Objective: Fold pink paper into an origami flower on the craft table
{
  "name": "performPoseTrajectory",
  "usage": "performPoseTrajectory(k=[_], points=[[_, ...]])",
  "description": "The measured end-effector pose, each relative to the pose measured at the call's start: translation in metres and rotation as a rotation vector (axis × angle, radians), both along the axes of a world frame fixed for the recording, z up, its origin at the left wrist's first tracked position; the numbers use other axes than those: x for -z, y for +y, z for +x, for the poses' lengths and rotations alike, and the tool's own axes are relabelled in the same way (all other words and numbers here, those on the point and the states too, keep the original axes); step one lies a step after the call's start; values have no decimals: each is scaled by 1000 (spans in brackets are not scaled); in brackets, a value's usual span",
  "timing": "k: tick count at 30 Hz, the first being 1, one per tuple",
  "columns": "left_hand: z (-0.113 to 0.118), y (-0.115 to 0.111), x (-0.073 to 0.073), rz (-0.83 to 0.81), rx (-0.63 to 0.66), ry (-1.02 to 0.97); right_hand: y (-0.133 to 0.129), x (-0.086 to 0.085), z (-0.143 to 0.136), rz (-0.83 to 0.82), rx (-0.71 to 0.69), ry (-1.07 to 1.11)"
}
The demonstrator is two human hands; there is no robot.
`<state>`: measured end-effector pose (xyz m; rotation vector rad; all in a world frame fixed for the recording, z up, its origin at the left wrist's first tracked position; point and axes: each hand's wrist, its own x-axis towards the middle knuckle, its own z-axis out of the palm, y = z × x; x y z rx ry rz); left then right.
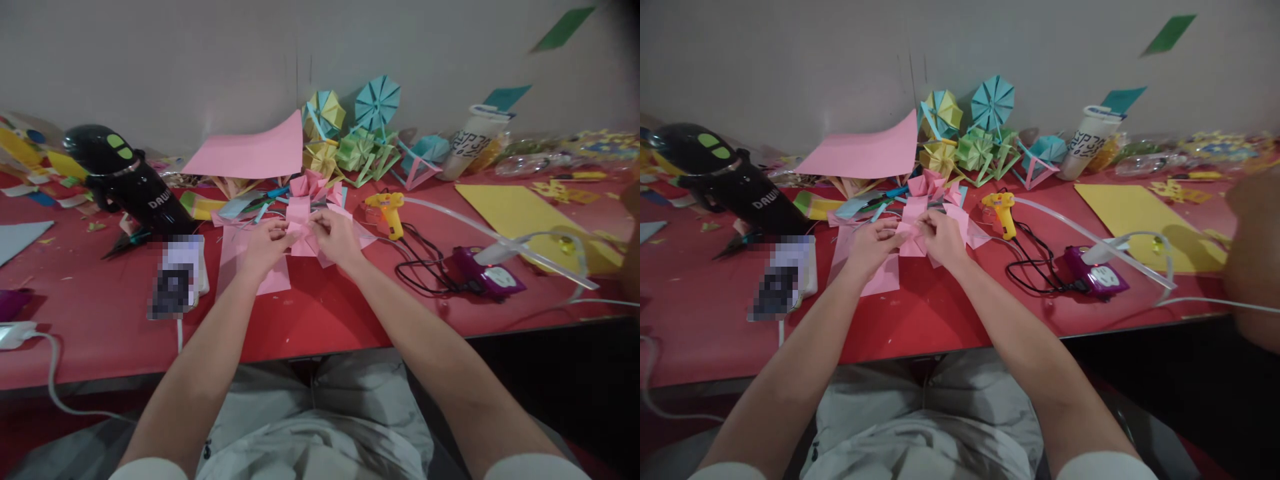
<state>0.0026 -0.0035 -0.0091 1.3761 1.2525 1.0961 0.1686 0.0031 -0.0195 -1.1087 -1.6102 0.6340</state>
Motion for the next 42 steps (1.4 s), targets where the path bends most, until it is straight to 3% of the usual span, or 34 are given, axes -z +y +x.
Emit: performPoseTrajectory(k=[6,11,13,21,27,34,42], points=[[1,0,-3,82,-62,74,4,-2,2,-103,-26,75],[-2,2,0,167,-78,105,2,-6,5,-316,-209,139],[-2,3,1,200,-79,120,0,-8,6,-367,-223,113],[1,0,-5,233,107,33,-4,-16,10,-305,-189,-17],[-3,1,-5,188,-2,32,-2,-15,11,-447,-330,120],[-8,4,-2,104,-13,-30,0,-12,13,-342,-255,89],[-10,7,-1,121,-116,-29,-3,-19,15,-383,-236,91]])
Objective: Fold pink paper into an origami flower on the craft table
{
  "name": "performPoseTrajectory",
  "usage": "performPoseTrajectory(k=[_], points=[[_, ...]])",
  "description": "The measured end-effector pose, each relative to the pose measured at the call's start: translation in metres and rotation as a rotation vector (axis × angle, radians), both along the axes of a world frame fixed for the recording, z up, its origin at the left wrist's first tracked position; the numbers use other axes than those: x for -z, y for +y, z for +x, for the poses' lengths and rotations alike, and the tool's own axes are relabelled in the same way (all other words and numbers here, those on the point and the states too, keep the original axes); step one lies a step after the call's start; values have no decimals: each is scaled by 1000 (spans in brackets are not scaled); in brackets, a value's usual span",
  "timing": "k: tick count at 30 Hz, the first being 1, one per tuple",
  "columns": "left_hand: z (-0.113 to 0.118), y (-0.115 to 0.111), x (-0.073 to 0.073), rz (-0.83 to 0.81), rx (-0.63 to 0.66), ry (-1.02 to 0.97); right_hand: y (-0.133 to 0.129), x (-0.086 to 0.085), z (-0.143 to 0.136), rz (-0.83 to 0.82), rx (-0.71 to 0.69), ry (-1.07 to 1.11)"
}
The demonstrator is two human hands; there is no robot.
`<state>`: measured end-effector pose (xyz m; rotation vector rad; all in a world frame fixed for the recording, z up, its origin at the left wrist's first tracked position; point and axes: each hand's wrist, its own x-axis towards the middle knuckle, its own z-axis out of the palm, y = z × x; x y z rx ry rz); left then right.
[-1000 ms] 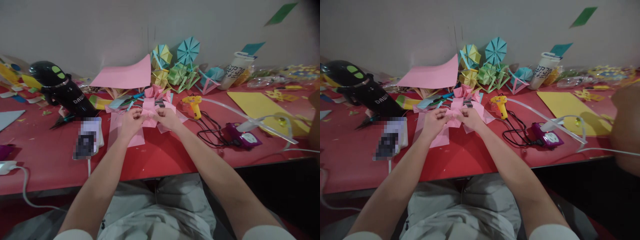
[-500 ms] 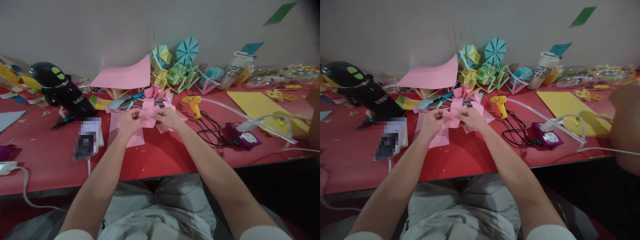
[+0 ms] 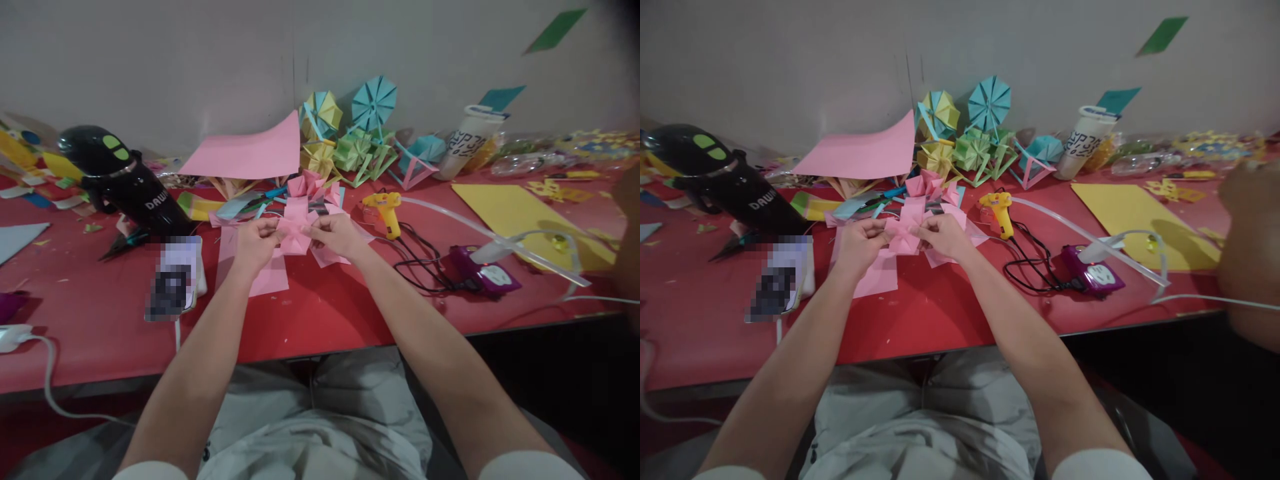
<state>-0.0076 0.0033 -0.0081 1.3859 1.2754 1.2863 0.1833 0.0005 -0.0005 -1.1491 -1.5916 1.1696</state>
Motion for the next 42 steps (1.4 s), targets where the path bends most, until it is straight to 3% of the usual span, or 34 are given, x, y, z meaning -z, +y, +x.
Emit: performPoseTrajectory(k=[7,14,21,28,35,42], points=[[-4,1,-2,-8,-28,28,4,2,9,-75,-195,49],[-5,2,0,-9,-20,48,5,0,17,-113,-87,122],[4,-6,-5,7,152,92,3,5,7,102,-79,-91],[6,-8,-7,64,284,186,3,9,1,100,-103,-165],[8,-5,-4,86,181,95,5,13,-8,161,5,-22],[6,-9,-7,5,143,177,4,15,-7,115,-83,37]])
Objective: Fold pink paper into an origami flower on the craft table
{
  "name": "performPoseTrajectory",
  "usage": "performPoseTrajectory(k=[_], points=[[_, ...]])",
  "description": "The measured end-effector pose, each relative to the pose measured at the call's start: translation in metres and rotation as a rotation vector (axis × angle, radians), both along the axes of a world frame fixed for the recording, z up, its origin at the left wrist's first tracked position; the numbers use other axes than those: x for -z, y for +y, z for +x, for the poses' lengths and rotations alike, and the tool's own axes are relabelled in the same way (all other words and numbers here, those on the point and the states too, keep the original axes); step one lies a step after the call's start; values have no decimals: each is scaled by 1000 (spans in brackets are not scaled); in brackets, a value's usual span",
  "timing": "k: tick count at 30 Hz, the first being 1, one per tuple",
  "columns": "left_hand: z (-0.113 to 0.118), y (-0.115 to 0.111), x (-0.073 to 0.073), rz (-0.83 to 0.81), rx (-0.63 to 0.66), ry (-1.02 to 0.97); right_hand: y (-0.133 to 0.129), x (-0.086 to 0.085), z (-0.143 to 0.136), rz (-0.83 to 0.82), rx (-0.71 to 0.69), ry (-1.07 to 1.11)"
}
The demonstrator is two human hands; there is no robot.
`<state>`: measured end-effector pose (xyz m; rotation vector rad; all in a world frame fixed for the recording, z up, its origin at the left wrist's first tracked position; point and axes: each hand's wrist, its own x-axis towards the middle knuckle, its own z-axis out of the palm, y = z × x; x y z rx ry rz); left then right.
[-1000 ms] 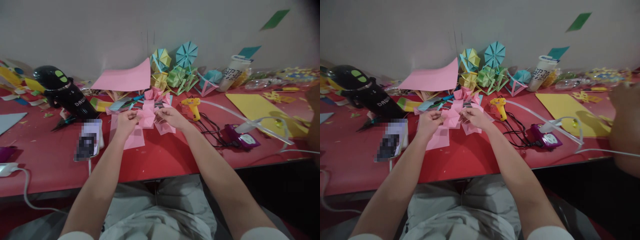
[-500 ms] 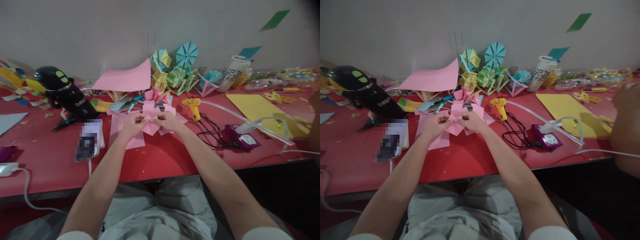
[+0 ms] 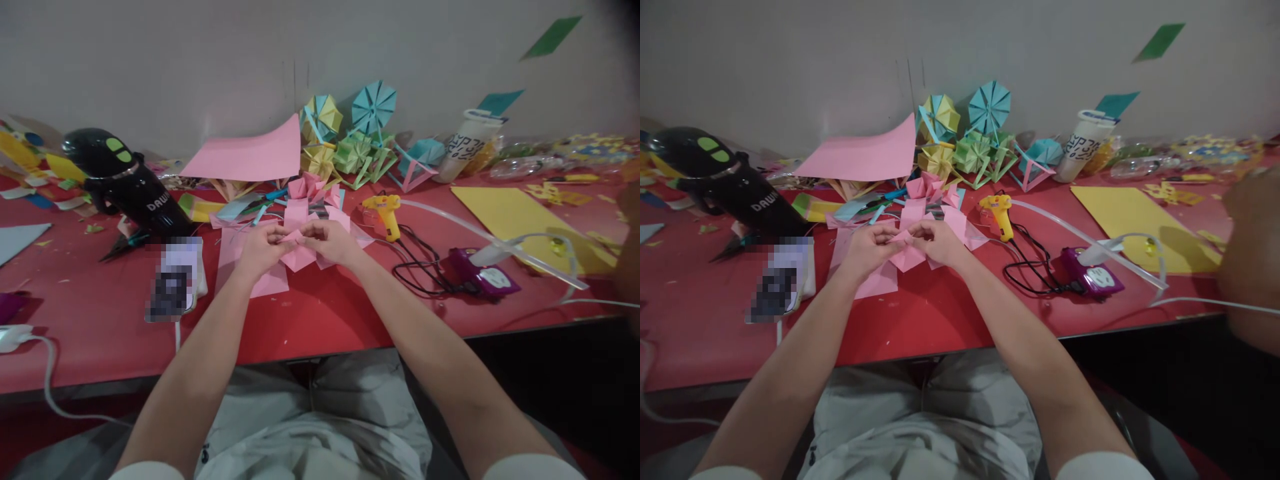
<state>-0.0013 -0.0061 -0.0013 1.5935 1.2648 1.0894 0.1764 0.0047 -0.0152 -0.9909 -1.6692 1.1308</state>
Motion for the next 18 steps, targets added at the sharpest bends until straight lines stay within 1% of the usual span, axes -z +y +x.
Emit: performPoseTrajectory(k=[4,8,10,14,18], points=[[5,1,3,-8,-53,-119,3,2,-2,48,87,20],[7,3,7,-104,-31,-231,5,4,-1,31,154,19],[7,3,7,-109,-49,-217,3,4,0,76,152,-19],[6,3,8,-99,-76,-155,-2,1,2,224,151,-137],[5,6,11,-31,-118,-123,-4,-1,4,274,155,-201]])
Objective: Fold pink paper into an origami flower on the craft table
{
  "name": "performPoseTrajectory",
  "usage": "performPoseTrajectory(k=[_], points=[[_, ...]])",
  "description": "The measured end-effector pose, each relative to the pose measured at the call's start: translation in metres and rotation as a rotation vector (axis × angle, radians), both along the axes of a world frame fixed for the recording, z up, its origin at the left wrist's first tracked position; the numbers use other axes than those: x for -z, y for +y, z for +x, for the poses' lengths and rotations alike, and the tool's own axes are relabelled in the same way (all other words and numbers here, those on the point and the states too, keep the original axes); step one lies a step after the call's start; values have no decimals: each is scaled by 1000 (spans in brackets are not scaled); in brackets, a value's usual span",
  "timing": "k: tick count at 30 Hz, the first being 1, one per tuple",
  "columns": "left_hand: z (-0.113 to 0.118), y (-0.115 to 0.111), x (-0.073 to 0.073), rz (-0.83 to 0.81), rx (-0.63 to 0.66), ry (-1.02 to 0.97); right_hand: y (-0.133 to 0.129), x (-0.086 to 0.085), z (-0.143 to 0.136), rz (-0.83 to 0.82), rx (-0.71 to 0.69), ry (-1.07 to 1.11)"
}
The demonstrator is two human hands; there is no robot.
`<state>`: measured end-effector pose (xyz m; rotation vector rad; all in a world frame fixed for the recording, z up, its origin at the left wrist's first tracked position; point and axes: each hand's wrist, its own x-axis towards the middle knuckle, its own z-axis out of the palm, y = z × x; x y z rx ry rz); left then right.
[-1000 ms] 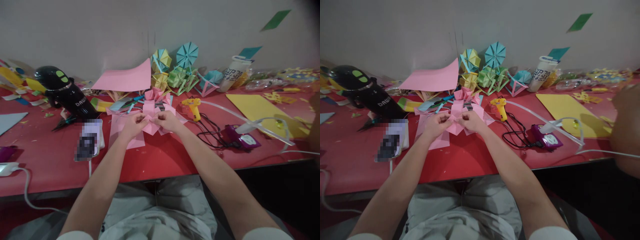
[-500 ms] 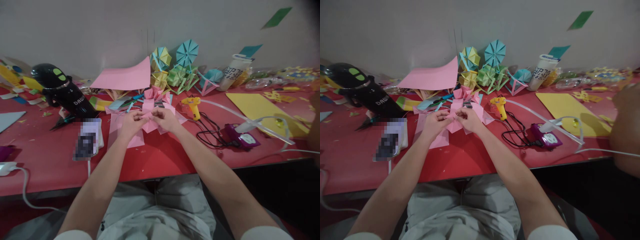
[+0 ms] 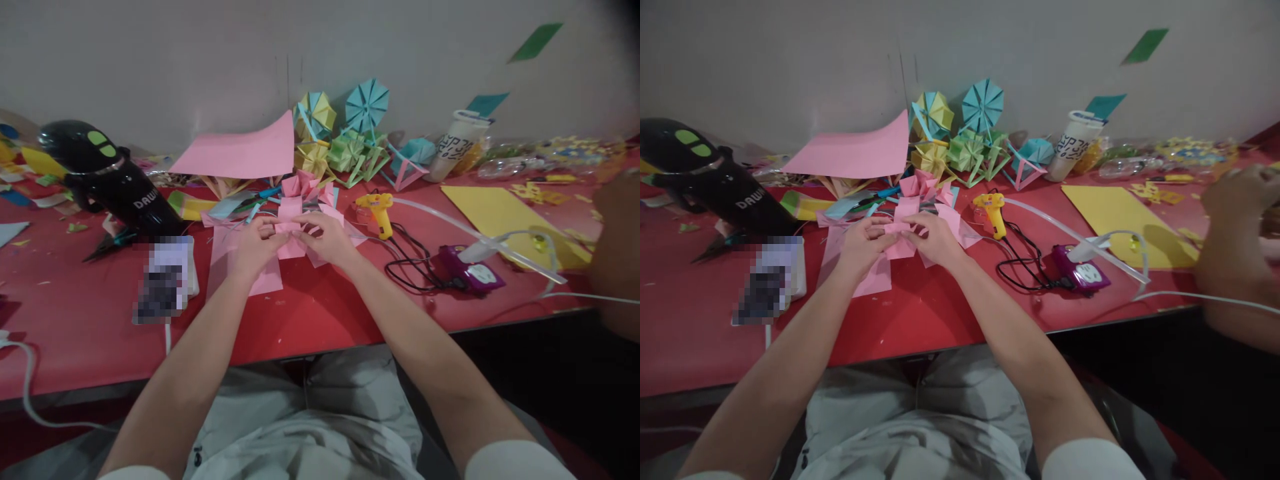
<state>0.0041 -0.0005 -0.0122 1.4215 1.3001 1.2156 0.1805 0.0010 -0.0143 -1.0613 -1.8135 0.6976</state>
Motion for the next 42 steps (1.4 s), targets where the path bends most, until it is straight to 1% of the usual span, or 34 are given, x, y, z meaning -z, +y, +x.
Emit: performPoseTrajectory(k=[4,8,10,13,16,19,24,29,37,39,42], points=[[1,2,2,71,0,34,1,-1,3,73,19,-41],[1,3,5,70,41,39,2,-2,3,130,15,-31],[0,4,7,62,49,33,1,-2,3,120,-3,-11],[1,5,8,73,22,38,2,-1,1,92,-12,7],[2,5,9,73,-22,65,4,0,2,124,29,-5],[2,5,10,56,-19,55,6,3,3,151,41,-22],[2,8,13,87,-33,3,8,7,2,133,40,-37],[1,7,12,122,-41,71,4,4,0,140,29,-41],[1,9,13,150,-28,90,0,1,-4,41,-17,19],[1,8,12,154,-10,95,1,2,-4,18,-14,29],[3,4,7,167,22,118,4,5,-4,-10,0,64]])
